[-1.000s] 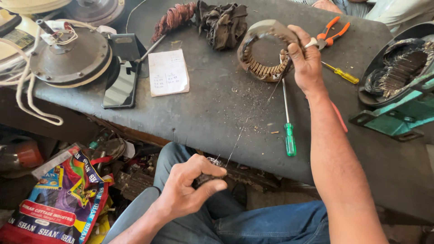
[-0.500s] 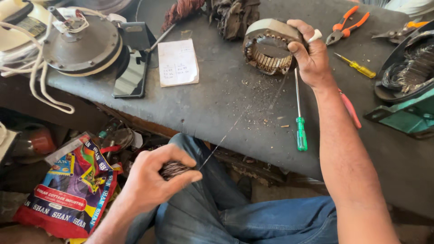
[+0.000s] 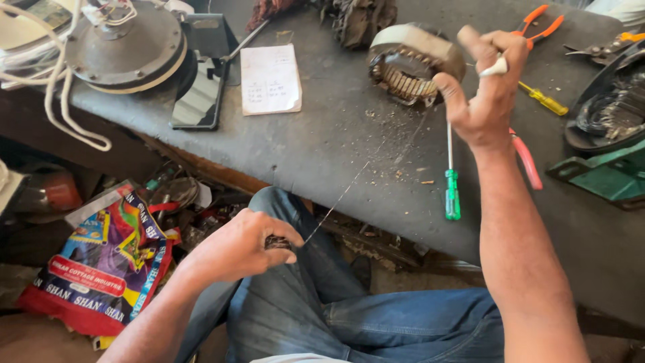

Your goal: The person uses pliers and a screwdriver to remove copper windings from a motor stator. They repeatedly pull and cut the wires, then use the screwdriver to pry out remaining material, leaving the stator slots empty.

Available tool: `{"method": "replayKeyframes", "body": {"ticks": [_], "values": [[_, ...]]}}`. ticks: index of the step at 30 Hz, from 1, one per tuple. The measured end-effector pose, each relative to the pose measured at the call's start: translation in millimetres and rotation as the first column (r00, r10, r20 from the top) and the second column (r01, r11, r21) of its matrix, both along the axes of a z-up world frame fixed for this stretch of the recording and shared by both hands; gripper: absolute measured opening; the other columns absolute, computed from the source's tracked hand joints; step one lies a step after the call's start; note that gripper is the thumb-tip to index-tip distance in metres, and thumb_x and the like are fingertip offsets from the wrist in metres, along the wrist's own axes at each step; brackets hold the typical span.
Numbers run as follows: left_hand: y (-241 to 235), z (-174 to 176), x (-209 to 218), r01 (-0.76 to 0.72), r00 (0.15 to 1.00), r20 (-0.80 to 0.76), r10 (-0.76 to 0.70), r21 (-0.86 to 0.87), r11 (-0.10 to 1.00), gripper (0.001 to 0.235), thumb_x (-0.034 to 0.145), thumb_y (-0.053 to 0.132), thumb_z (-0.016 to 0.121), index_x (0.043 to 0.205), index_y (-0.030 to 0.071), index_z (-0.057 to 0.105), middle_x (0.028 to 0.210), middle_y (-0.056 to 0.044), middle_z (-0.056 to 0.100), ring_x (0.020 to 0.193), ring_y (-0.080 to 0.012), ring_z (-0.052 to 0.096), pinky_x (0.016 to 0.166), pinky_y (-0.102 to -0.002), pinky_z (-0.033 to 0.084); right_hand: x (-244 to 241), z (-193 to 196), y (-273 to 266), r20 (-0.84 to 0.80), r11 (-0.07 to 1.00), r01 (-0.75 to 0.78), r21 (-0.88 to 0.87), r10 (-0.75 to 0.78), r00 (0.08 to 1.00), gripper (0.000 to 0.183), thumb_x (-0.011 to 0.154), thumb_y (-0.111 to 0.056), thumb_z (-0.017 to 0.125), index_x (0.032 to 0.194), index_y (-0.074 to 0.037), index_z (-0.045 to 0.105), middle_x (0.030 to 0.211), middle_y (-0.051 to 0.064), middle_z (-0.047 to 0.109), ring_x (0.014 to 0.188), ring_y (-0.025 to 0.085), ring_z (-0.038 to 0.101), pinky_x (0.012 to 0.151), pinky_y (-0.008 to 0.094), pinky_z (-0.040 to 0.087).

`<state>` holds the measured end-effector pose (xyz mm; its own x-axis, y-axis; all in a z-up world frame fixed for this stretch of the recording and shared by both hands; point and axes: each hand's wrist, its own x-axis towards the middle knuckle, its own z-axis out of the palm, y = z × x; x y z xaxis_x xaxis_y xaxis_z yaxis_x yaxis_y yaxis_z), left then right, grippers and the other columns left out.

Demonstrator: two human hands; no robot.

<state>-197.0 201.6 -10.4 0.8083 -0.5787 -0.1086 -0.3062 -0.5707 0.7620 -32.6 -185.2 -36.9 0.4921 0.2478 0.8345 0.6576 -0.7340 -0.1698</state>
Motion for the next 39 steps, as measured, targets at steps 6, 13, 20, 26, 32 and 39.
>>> {"method": "replayKeyframes", "body": {"ticks": [6,13,20,26,32,39], "values": [[0,18,0,-0.113,0.96,-0.246,0.136,0.106,0.988,0.029,0.074,0.02,0.08,0.102,0.013,0.081,0.086,-0.008,0.083,0.073,-0.0177,0.079,0.071,-0.03,0.058,-16,18,30,-0.041,0.99,-0.122,-0.074,0.119,0.992,0.042,0.1,-0.033,0.084,0.135,-0.012,0.073,0.116,0.011,0.06,0.107,0.029,0.057,0.09,0.038,0.05],[-3,23,-6,-0.034,0.989,-0.149,0.006,-0.183,0.983,0.016,0.08,0.014,0.078,0.094,0.006,0.079,0.084,-0.005,0.078,0.078,-0.0158,0.072,0.072,-0.03,0.056,1,6,35,-0.052,0.994,0.027,0.108,-0.021,0.998,0.038,0.107,-0.03,0.075,0.135,-0.005,0.07,0.111,0.015,0.065,0.103,0.033,0.064,0.093,0.041,0.053],[-26,13,26,-0.008,0.924,0.364,0.114,-0.28,0.96,0.007,0.082,0.01,0.073,0.088,0.007,0.072,0.088,-0.009,0.054,0.08,-0.0215,0.058,0.072,-0.035,0.048,49,-13,-7,-0.24,0.92,0.093,0.38,0.002,0.971,0.041,0.11,-0.031,0.062,0.139,-0.003,0.064,0.131,0.02,0.069,0.124,0.032,0.068,0.107,0.04,0.052],[-87,-22,147,-0.379,0.847,0.093,0.523,-0.584,0.717,0.015,0.091,0.014,0.072,0.101,0.004,0.065,0.084,-0.011,0.06,0.073,-0.0234,0.058,0.066,-0.037,0.045,58,-29,-28,-0.267,0.921,0.057,0.386,0.053,0.962,0.044,0.111,-0.027,0.06,0.145,0.0,0.056,0.14,0.022,0.065,0.131,0.033,0.063,0.111,0.038,0.046],[-105,-25,224,-0.558,0.521,0.445,0.728,-0.467,0.686,0.04,0.08,0.011,0.075,0.114,-0.001,0.058,0.105,-0.022,0.055,0.095,-0.0336,0.055,0.077,-0.046,0.047,55,-32,-46,-0.314,0.911,0.102,0.399,0.032,0.949,0.041,0.109,-0.021,0.059,0.143,0.001,0.057,0.139,0.022,0.064,0.132,0.033,0.06,0.112,0.039,0.045],[-168,-20,241,-0.219,0.446,0.895,-0.033,0.145,0.965,0.05,0.077,0.0,0.065,0.126,0.012,0.067,0.134,-0.017,0.054,0.131,-0.0347,0.047,0.109,-0.056,0.036,55,-27,-36,-0.266,0.914,-0.006,0.406,0.124,0.956,0.04,0.111,-0.021,0.058,0.145,-0.001,0.056,0.142,0.021,0.064,0.135,0.035,0.06,0.114,0.041,0.044]]}}
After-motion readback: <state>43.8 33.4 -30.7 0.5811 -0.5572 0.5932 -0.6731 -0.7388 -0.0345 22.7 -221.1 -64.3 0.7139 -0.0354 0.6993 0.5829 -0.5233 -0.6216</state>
